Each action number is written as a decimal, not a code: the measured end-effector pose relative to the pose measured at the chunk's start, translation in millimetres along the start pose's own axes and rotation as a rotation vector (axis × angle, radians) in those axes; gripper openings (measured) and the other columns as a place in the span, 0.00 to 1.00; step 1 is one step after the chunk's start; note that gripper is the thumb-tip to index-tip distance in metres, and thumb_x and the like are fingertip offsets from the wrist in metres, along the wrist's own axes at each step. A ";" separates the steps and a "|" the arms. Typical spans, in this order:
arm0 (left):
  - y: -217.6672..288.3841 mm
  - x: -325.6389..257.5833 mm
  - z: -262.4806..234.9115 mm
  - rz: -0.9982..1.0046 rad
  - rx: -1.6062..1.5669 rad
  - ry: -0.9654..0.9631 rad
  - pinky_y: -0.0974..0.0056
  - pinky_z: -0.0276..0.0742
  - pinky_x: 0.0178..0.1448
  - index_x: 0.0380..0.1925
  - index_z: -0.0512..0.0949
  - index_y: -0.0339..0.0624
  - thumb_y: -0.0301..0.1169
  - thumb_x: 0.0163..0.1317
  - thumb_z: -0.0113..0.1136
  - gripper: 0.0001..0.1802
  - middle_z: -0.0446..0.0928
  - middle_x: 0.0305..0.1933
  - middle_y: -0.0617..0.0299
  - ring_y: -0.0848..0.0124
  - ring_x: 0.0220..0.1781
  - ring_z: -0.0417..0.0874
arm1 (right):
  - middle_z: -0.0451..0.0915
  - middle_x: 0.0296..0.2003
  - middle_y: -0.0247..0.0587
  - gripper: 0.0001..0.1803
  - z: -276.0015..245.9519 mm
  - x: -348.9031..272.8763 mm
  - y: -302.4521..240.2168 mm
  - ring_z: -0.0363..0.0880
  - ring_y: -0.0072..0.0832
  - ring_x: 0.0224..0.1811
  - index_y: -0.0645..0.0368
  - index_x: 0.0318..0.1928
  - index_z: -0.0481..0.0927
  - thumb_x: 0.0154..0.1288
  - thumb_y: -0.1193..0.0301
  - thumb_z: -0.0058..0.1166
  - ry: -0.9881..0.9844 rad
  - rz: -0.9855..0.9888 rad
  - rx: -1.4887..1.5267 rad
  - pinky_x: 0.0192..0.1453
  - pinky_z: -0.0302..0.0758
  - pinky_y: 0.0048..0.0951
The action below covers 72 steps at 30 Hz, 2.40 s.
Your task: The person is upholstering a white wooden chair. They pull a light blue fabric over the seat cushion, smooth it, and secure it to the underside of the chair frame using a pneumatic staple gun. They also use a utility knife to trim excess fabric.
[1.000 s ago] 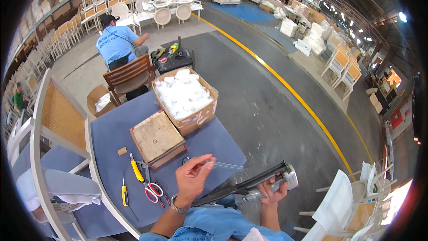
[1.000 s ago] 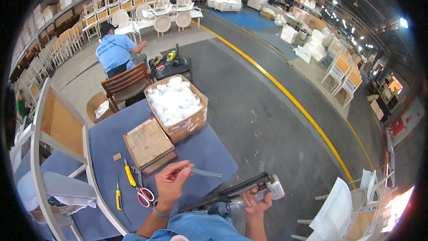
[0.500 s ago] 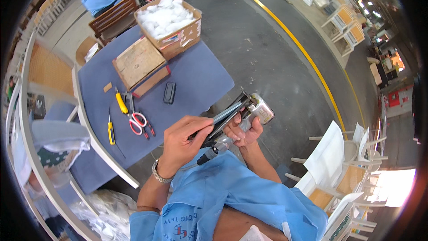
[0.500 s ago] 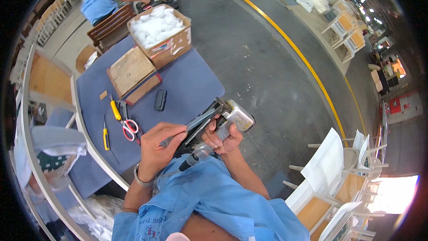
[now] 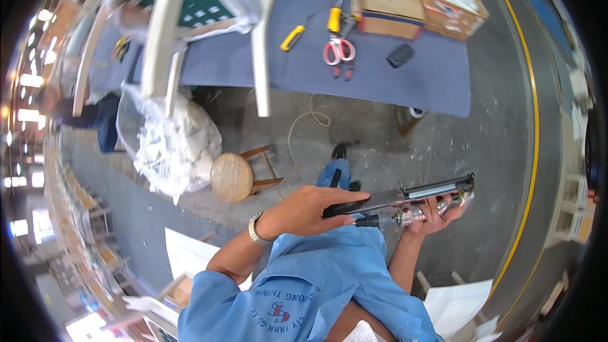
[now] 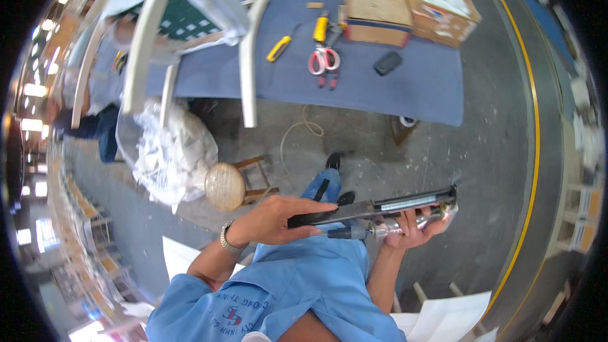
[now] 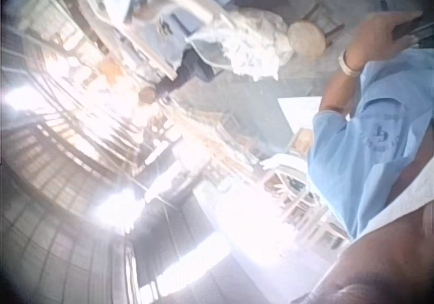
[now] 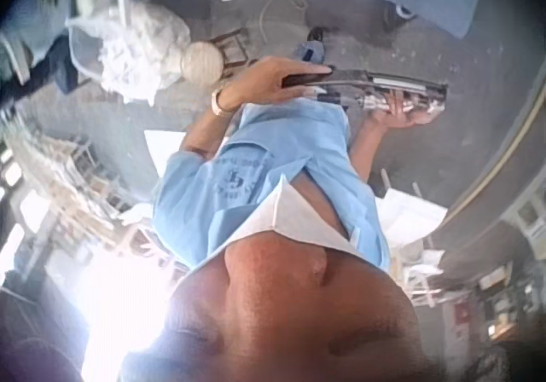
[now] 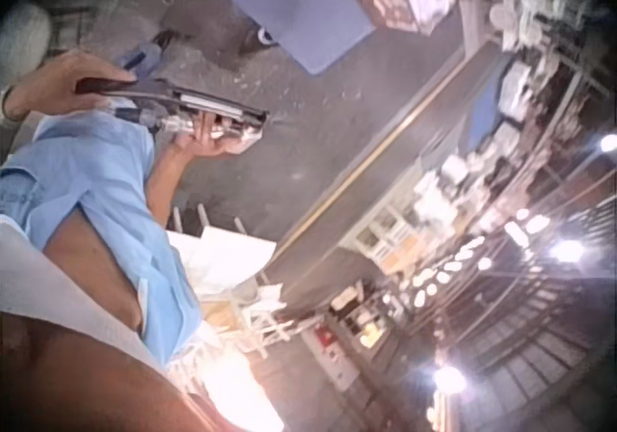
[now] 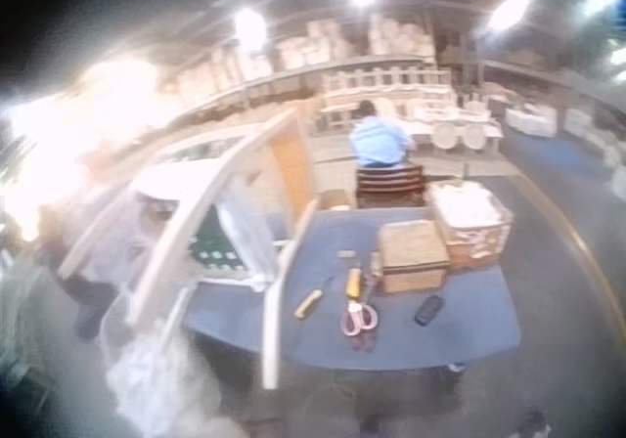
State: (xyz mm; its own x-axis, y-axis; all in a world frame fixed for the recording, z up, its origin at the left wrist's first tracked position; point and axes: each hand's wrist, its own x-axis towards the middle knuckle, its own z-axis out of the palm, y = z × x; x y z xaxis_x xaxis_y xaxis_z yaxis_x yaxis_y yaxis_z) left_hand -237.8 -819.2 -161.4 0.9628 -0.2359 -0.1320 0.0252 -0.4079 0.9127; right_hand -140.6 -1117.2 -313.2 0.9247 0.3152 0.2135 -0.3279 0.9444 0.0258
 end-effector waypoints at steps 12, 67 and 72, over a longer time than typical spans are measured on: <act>10.2 -134.4 -8.5 -0.026 -0.145 0.592 0.56 0.83 0.56 0.67 0.76 0.45 0.32 0.69 0.64 0.26 0.83 0.59 0.48 0.51 0.54 0.87 | 0.81 0.53 0.47 0.27 35.6 6.2 175.2 0.77 0.27 0.31 0.56 0.65 0.74 0.78 0.51 0.48 -0.130 0.616 -0.002 0.37 0.75 0.35; -311.1 -432.9 -767.0 -0.229 0.449 1.142 0.54 0.60 0.80 0.73 0.66 0.33 0.35 0.79 0.52 0.28 0.69 0.75 0.47 0.56 0.76 0.70 | 0.83 0.31 0.36 0.16 45.5 259.8 687.9 0.80 0.21 0.27 0.63 0.53 0.83 0.67 0.72 0.68 0.257 -0.268 -1.348 0.32 0.75 0.27; -204.6 -404.1 -870.3 0.068 0.751 1.085 0.50 0.54 0.83 0.77 0.60 0.36 0.46 0.80 0.47 0.35 0.64 0.79 0.47 0.55 0.81 0.63 | 0.81 0.31 0.35 0.15 132.1 307.4 708.9 0.75 0.18 0.26 0.66 0.55 0.82 0.70 0.79 0.63 0.088 -0.570 -1.294 0.29 0.72 0.24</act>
State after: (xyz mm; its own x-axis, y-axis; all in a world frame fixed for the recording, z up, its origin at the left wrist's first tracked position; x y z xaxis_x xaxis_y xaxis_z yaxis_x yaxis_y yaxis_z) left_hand -397.8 127.2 41.8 0.6902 0.4031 0.6010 0.1527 -0.8929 0.4235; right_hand -114.3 -363.3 -100.3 0.8927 -0.1735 0.4159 0.4506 0.3443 -0.8236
